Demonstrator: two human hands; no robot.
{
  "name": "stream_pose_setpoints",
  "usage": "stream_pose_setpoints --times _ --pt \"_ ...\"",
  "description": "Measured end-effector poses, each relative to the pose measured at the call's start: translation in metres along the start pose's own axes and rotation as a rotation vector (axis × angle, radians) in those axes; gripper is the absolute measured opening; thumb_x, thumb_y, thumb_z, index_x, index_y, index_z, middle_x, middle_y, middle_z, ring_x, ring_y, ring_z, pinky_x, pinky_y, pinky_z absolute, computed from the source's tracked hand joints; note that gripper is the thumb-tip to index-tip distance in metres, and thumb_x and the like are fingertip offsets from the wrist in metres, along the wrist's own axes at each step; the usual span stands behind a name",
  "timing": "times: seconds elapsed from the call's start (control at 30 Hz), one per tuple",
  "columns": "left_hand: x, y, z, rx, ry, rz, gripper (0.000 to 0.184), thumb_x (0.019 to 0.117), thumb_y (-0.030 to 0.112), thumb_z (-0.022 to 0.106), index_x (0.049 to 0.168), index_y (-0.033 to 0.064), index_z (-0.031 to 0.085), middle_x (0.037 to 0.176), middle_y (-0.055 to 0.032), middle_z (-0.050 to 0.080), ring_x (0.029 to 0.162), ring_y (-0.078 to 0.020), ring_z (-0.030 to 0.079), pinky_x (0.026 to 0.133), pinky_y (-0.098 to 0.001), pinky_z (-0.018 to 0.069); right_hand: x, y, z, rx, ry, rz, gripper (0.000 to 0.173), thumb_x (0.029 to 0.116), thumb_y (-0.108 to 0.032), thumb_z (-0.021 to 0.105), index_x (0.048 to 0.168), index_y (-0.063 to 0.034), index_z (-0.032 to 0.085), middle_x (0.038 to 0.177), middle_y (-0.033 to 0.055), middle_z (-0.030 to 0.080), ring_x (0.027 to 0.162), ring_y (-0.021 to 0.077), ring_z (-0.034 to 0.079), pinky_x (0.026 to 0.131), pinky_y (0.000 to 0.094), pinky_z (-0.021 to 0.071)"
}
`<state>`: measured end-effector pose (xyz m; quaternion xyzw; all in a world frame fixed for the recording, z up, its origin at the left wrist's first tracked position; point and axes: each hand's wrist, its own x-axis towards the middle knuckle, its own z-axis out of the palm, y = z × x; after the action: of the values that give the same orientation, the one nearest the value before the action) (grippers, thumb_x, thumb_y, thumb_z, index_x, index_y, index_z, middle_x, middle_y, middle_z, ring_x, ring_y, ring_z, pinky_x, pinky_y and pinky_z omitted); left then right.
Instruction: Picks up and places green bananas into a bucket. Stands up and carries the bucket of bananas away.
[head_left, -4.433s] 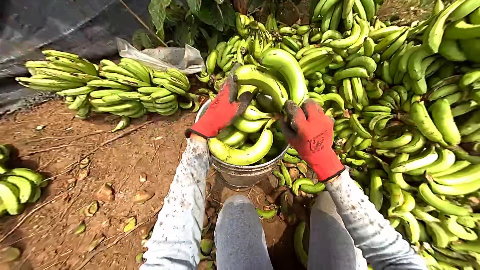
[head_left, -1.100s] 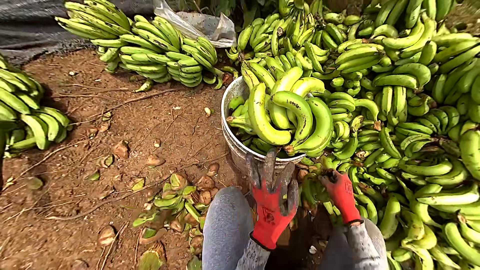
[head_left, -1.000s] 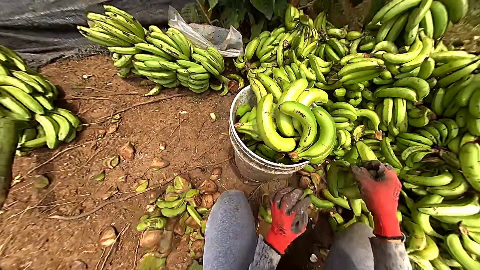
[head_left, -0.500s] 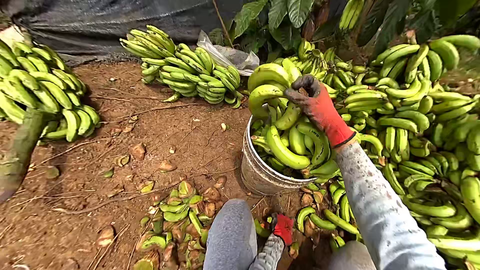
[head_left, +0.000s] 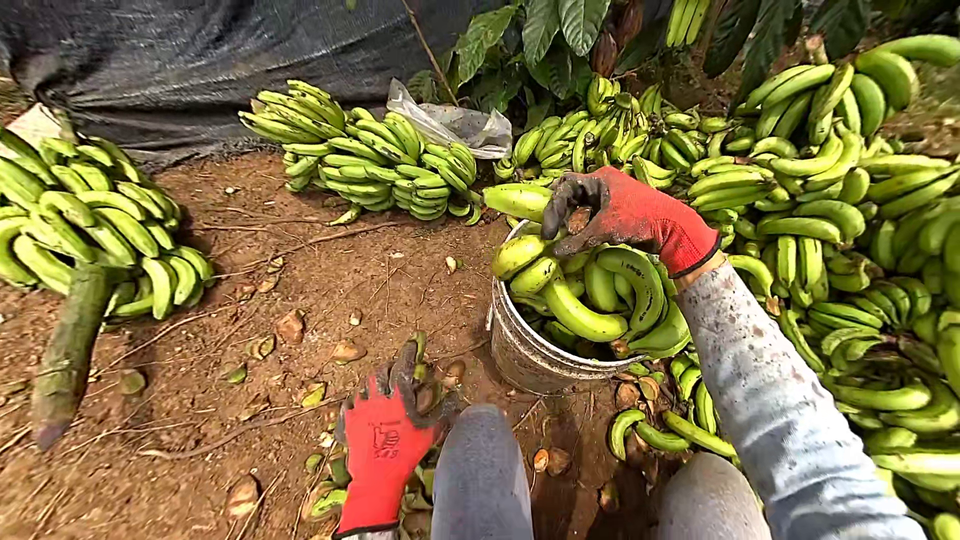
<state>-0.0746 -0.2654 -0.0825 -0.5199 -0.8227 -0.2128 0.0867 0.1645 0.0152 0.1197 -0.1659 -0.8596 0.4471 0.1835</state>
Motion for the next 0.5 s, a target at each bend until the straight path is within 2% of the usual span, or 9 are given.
stream_pose_setpoints --times 0.03,0.1,0.17,0.2,0.23,0.27,0.37,0.43,0.5 --pt "0.004 -0.029 0.002 0.003 -0.129 -0.199 0.117 0.0644 0.056 0.088 0.157 0.0093 0.035 0.14 -0.0368 0.05 0.116 -0.0578 0.058 0.09 -0.0739 0.0465 0.003 -0.004 0.0 -0.025 -0.013 0.046 0.038 0.0755 0.003 0.085 0.11 -0.0087 0.075 0.108 0.0015 0.074 0.091 0.0067 0.068 0.077 0.0244 0.0569" --pt "0.0 -0.073 0.005 -0.086 -0.192 -0.461 0.123 0.0681 0.045 0.093 0.162 0.0105 0.021 0.147 -0.0392 0.04 0.122 -0.0594 0.054 0.094 -0.0745 0.0454 0.009 -0.006 0.0 -0.069 0.016 0.124 0.05 0.0754 -0.003 0.088 0.121 -0.0118 0.072 0.118 0.0039 0.072 0.097 0.0092 0.068 0.082 0.0279 0.0577" --pt "-0.001 -0.068 -0.009 -0.268 -0.017 -0.476 0.105 0.0809 0.048 0.081 0.16 0.0054 0.026 0.148 -0.0341 0.045 0.127 -0.0496 0.055 0.102 -0.0673 0.0443 0.014 -0.007 -0.002 -0.146 0.049 0.18 0.061 0.0768 -0.013 0.09 0.132 -0.0135 0.065 0.126 0.0077 0.067 0.105 0.0132 0.065 0.089 0.0333 0.0556" --pt "0.007 -0.046 -0.021 -0.423 0.075 -0.429 0.096 0.0842 0.048 0.076 0.158 0.0068 0.031 0.146 -0.0261 0.051 0.127 -0.0366 0.057 0.104 -0.0553 0.0466 0.017 -0.005 -0.003 -0.181 0.048 0.197 0.064 0.0788 -0.018 0.089 0.137 -0.0137 0.061 0.132 0.0089 0.064 0.112 0.0153 0.063 0.096 0.0364 0.0533" --pt "0.019 -0.019 -0.031 -0.593 0.13 -0.354 0.093 0.083 0.048 0.076 0.156 0.009 0.034 0.142 -0.0181 0.055 0.12 -0.0223 0.06 0.099 -0.0417 0.0512 0.018 -0.002 -0.003 -0.199 0.046 0.208 0.064 0.0811 -0.021 0.088 0.138 -0.0129 0.06 0.134 0.01 0.063 0.116 0.0169 0.062 0.099 0.0385 0.0518" --pt "0.037 0.009 -0.039 -0.739 0.141 -0.255 0.096 0.0792 0.045 0.079 0.156 0.01 0.033 0.142 -0.0144 0.054 0.118 -0.0161 0.06 0.096 -0.0363 0.0529 0.019 0.0 -0.001 -0.209 0.042 0.218 0.062 0.0832 -0.023 0.086 0.138 -0.012 0.059 0.134 0.011 0.063 0.117 0.0183 0.062 0.1 0.0402 0.0509" --pt "0.099 0.08 -0.043 -0.847 0.013 0.088 0.115 0.0659 0.038 0.092 0.16 0.0232 0.027 0.151 -0.0079 0.049 0.127 -0.0203 0.056 0.102 -0.0453 0.0501 0.016 -0.004 0.0 -0.19 0.098 0.209 0.061 0.0816 -0.019 0.088 0.136 -0.0121 0.061 0.131 0.0085 0.065 0.113 0.015 0.064 0.098 0.0362 0.0525" --pt "0.121 0.115 -0.038 -0.824 -0.029 0.254 0.098 0.0632 0.03 0.097 0.149 0.0213 0.049 0.133 -0.0103 0.064 0.111 -0.0281 0.066 0.091 -0.0551 0.0558 -0.003 -0.006 -0.004 -0.127 0.241 0.17 0.066 0.0751 -0.009 0.09 0.134 -0.0136 0.062 0.129 0.0063 0.066 0.106 0.0122 0.066 0.09 0.0312 0.057" --pt "0.128 0.137 -0.042 -0.681 -0.008 0.402 0.078 0.0709 0.03 0.093 0.139 0.0155 0.058 0.126 -0.0112 0.067 0.108 -0.0294 0.068 0.09 -0.0563 0.0559 -0.03 -0.009 -0.003 -0.197 0.427 0.141 0.071 0.0705 -0.004 0.089 0.136 -0.0208 0.064 0.135 0.0038 0.064 0.113 0.0138 0.064 0.092 0.0341 0.0569"
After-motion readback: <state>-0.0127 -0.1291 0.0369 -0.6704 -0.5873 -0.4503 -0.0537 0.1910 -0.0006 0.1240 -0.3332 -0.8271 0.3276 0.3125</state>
